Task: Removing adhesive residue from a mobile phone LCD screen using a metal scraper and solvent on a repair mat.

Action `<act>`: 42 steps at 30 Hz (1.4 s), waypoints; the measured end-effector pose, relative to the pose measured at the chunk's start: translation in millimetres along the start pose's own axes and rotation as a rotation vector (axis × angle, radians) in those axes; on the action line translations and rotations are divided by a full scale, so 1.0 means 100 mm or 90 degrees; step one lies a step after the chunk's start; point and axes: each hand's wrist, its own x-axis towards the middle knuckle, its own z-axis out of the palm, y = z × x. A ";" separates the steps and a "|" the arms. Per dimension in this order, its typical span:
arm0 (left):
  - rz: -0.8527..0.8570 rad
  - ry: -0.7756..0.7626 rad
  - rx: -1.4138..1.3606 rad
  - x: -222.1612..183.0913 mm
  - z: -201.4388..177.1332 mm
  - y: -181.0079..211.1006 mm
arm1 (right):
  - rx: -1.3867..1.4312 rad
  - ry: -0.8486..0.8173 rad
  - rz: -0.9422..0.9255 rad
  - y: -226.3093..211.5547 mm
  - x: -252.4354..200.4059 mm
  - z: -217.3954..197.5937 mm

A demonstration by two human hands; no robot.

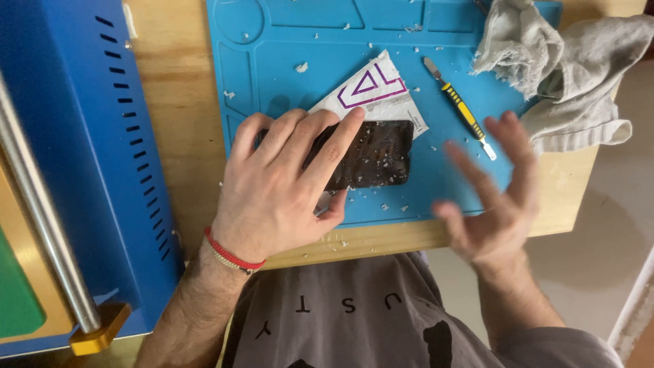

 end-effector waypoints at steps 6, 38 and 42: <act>0.034 -0.011 0.030 0.07 0.04 -0.03 | -0.205 0.052 -0.032 0.55 0.65 -0.41; -0.293 -0.044 -0.173 -0.09 -0.19 0.11 | 0.220 -0.127 0.379 -0.01 0.60 -0.51; -0.288 -0.085 -0.118 -0.06 -0.29 0.29 | 0.440 -0.021 0.325 0.05 0.33 -0.42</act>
